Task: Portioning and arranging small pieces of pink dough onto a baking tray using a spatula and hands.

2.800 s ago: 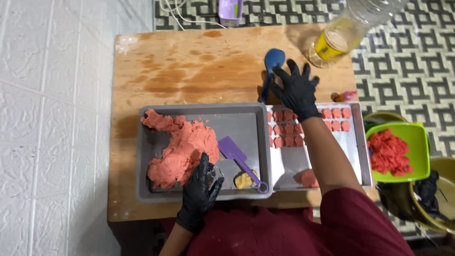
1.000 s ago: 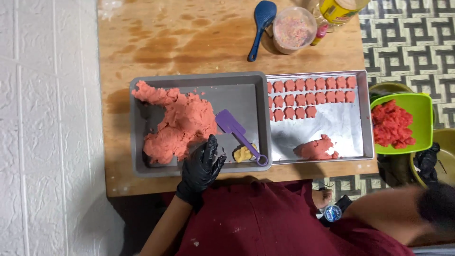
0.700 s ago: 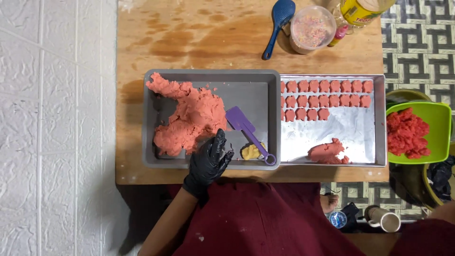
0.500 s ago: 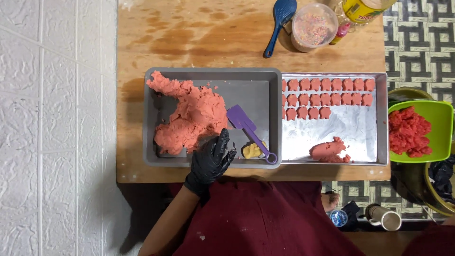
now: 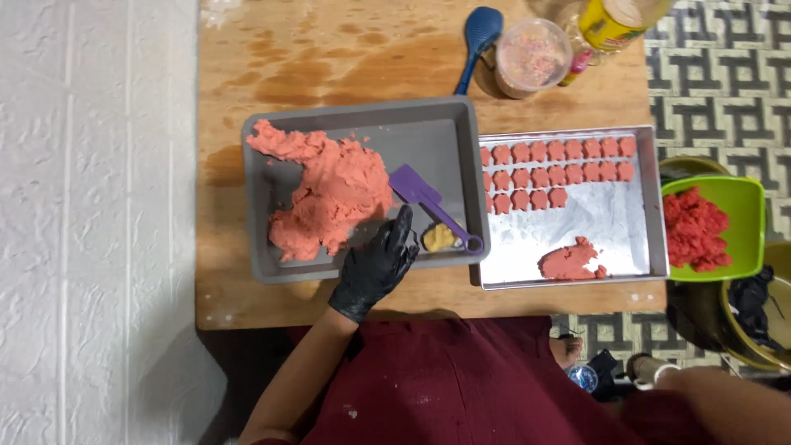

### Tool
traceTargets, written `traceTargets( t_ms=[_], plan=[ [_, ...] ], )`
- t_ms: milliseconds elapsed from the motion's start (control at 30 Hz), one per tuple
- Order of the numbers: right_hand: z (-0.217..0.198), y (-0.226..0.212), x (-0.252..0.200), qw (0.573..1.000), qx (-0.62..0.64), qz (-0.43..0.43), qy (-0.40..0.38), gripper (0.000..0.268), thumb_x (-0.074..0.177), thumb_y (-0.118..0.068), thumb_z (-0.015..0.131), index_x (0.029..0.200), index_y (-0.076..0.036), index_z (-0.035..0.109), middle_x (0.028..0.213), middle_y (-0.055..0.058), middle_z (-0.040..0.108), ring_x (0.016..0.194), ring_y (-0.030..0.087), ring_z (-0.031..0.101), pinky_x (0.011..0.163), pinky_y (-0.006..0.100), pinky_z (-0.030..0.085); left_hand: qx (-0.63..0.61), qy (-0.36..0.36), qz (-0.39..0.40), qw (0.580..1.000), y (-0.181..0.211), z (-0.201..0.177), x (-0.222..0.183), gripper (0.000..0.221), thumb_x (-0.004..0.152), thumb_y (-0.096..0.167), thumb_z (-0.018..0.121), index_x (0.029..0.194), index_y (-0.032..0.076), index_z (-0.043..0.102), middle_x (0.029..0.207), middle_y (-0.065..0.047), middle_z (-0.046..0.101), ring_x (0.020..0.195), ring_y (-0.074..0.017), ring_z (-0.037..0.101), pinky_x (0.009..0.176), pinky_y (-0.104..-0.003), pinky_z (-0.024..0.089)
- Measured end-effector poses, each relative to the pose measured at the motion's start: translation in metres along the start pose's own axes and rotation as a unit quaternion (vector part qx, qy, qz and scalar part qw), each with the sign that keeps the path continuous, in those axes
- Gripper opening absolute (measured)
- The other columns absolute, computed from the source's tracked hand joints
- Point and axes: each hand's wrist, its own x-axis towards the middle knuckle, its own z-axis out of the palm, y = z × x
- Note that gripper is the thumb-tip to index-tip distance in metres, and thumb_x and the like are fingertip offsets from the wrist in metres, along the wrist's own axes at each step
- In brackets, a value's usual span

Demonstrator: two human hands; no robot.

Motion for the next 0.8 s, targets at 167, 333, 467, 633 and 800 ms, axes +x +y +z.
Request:
traceTargets(
  t_ms=[167,333,467,633,800],
  plan=[
    [0.027,0.008,-0.007,0.997,-0.059,0.051,0.005,0.029,0.119,0.004,0.057,0.145,0.011,0.066,0.118,0.027,0.071,0.091,0.035,0.066,0.074,0.045,0.05,-0.124,-0.18,-0.046,0.975,-0.006,-0.005,0.007,0.074,0.097,0.044,0.063,0.159,0.016,0.036,0.111,-0.005,0.07,0.068,-0.0238,0.068,0.056,-0.038,0.055],
    [0.095,0.007,-0.013,0.959,-0.186,0.112,-0.18,0.055,0.109,-0.025,0.056,0.162,-0.012,0.053,0.116,0.037,0.068,0.1,0.057,0.063,0.076,0.062,0.048,-0.235,-0.279,-0.108,0.925,-0.009,-0.008,0.004,0.082,0.099,0.035,0.066,0.164,0.017,0.02,0.122,-0.004,0.068,0.067,-0.0342,0.068,0.045,-0.044,0.048],
    [0.12,-0.017,-0.008,0.976,-0.151,0.138,-0.078,0.042,0.111,-0.045,0.061,0.137,-0.015,0.076,0.097,0.03,0.066,0.088,0.053,0.066,0.08,0.054,0.05,-0.211,-0.296,-0.106,0.925,-0.007,-0.007,0.004,0.082,0.099,0.039,0.065,0.164,0.017,0.02,0.117,-0.001,0.067,0.061,-0.0313,0.065,0.043,-0.043,0.048],
    [0.13,-0.03,0.013,0.978,-0.124,0.165,-0.042,0.043,0.112,-0.049,0.063,0.131,-0.014,0.079,0.094,0.024,0.065,0.089,0.05,0.065,0.079,0.054,0.048,-0.201,-0.296,-0.102,0.928,-0.008,-0.006,0.005,0.08,0.1,0.039,0.064,0.164,0.016,0.021,0.112,-0.002,0.068,0.057,-0.0271,0.062,0.043,-0.041,0.048],
    [0.154,0.018,0.018,0.989,-0.14,0.032,0.016,0.03,0.111,-0.037,0.077,0.126,-0.011,0.084,0.087,0.028,0.071,0.079,0.043,0.071,0.071,0.045,0.054,-0.243,-0.332,-0.143,0.9,-0.006,-0.011,0.005,0.082,0.098,0.037,0.065,0.164,0.021,0.019,0.101,0.002,0.067,0.065,-0.0269,0.065,0.047,-0.043,0.05]
  ],
)
